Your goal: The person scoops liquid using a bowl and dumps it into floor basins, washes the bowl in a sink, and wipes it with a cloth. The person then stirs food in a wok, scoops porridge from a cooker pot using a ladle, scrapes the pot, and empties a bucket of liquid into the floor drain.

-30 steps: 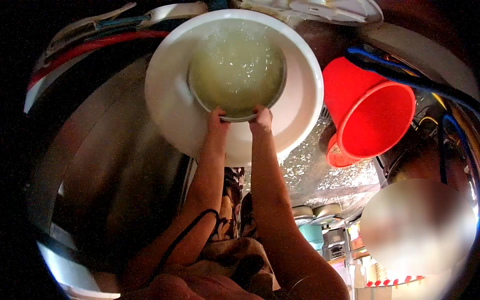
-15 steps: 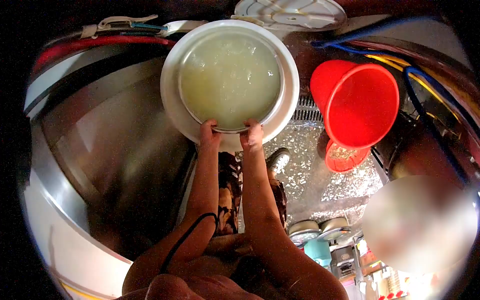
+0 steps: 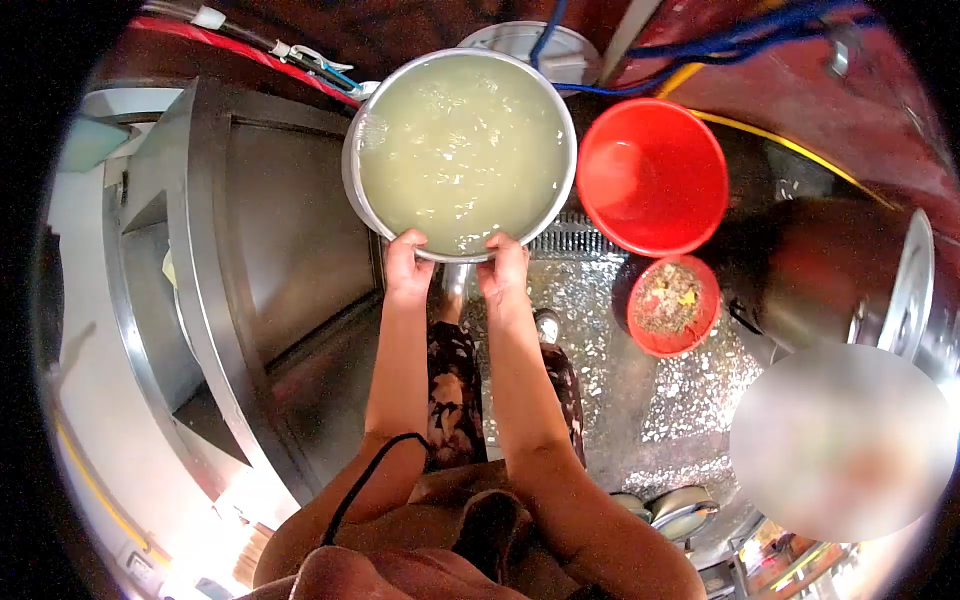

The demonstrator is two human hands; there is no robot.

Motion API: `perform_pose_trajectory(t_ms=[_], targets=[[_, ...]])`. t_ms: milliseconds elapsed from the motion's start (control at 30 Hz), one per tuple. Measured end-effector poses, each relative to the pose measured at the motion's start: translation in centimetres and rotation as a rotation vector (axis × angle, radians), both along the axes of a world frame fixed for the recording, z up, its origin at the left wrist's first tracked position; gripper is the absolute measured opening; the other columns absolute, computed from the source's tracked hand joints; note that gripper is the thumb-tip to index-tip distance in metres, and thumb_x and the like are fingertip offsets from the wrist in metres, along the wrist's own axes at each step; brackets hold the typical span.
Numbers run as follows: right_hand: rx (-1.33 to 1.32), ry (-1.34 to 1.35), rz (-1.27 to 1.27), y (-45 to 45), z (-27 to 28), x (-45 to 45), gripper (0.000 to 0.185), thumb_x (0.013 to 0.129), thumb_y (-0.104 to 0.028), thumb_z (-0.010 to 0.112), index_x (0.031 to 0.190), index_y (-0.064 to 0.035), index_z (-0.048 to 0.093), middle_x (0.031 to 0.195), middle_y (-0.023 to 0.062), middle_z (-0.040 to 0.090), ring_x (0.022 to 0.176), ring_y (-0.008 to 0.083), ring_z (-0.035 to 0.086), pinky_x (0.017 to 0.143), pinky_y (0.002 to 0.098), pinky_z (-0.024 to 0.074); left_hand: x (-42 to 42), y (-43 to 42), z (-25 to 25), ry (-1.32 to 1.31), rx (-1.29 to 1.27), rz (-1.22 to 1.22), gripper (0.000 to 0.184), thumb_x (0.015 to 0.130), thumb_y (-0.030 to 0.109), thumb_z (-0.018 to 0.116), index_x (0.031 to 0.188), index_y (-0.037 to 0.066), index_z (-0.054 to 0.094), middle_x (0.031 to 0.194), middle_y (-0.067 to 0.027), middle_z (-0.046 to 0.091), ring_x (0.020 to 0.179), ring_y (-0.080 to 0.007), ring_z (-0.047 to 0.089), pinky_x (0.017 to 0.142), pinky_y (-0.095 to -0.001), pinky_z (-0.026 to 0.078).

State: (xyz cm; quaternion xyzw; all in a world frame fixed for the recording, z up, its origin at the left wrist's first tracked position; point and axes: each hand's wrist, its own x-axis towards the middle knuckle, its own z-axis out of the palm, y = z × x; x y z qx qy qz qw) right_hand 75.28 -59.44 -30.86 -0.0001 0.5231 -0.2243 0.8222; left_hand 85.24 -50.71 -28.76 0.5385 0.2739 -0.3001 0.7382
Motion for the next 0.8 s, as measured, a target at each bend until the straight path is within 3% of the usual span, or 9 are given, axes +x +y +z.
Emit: perform_pose_trajectory(t_ms=[200,300,467,600,667,800], targets=[[-0.039,-0.057,-0.189,2.2,6.2,-12.6,0.032,0.059,0.003,0.048,0.091,-0.0008,0.05,0.086,0.0089,0.054,0.082,0.0244,0.052,0.082,0.0378,0.0449,-10.5,-0.5,8.0,0.054,-0.008,-0.154,0.044,0.063,-0.01,0.051,0.106,-0.003,0.049,0.091,-0.0118,0.055,0.086,-0.023,0.056,0.076,-0.0354,0.048],[-0.084,-0.033,-0.4,5.3,10.4,-19.4,0.031,0.059,0.005,0.047,0.09,0.0006,0.051,0.088,0.0098,0.055,0.086,0.0245,0.054,0.081,0.0386,0.0454,-17.0,0.7,9.8,0.046,-0.033,-0.291,0.038,0.063,-0.01,0.051,0.101,-0.004,0.051,0.087,-0.0104,0.056,0.079,-0.0212,0.056,0.069,-0.0315,0.048],[-0.075,0.03,-0.677,12.3,13.4,-32.3,0.027,0.061,0.008,0.046,0.086,0.0001,0.052,0.078,0.0059,0.056,0.071,0.0194,0.056,0.067,0.031,0.0496,-29.1,4.3,11.2,0.063,-0.146,-0.604,0.028,0.062,-0.01,0.05,0.089,-0.005,0.052,0.081,-0.0093,0.056,0.073,-0.0189,0.056,0.067,-0.0295,0.046],[-0.089,-0.002,-0.927,19.7,14.6,-43.1,0.032,0.059,0.008,0.046,0.089,0.0012,0.052,0.085,0.0084,0.056,0.081,0.0226,0.055,0.078,0.0364,0.0478,-39.7,8.3,13.1,0.098,-0.094,-0.87,0.021,0.065,-0.008,0.049,0.086,-0.006,0.05,0.08,-0.0082,0.054,0.072,-0.0171,0.054,0.065,-0.0287,0.045],[-0.092,0.044,-1.054,24.4,14.4,-48.5,0.035,0.06,0.005,0.046,0.095,0.0,0.05,0.088,0.0082,0.054,0.08,0.0221,0.056,0.075,0.0379,0.0505,-45.7,10.7,14.7,0.08,-0.106,-1.009,0.022,0.065,-0.008,0.048,0.086,-0.005,0.051,0.082,-0.008,0.054,0.074,-0.0167,0.054,0.065,-0.0284,0.044],[-0.087,0.071,-1.306,33.4,15.9,-59.1,0.039,0.061,0.005,0.046,0.099,0.0015,0.047,0.092,0.0099,0.053,0.087,0.0243,0.055,0.082,0.0393,0.0482,-58.0,17.0,15.2,0.127,-0.191,-1.246,0.021,0.067,-0.006,0.046,0.087,-0.005,0.051,0.083,-0.0062,0.054,0.076,-0.0152,0.053,0.067,-0.0276,0.043]])
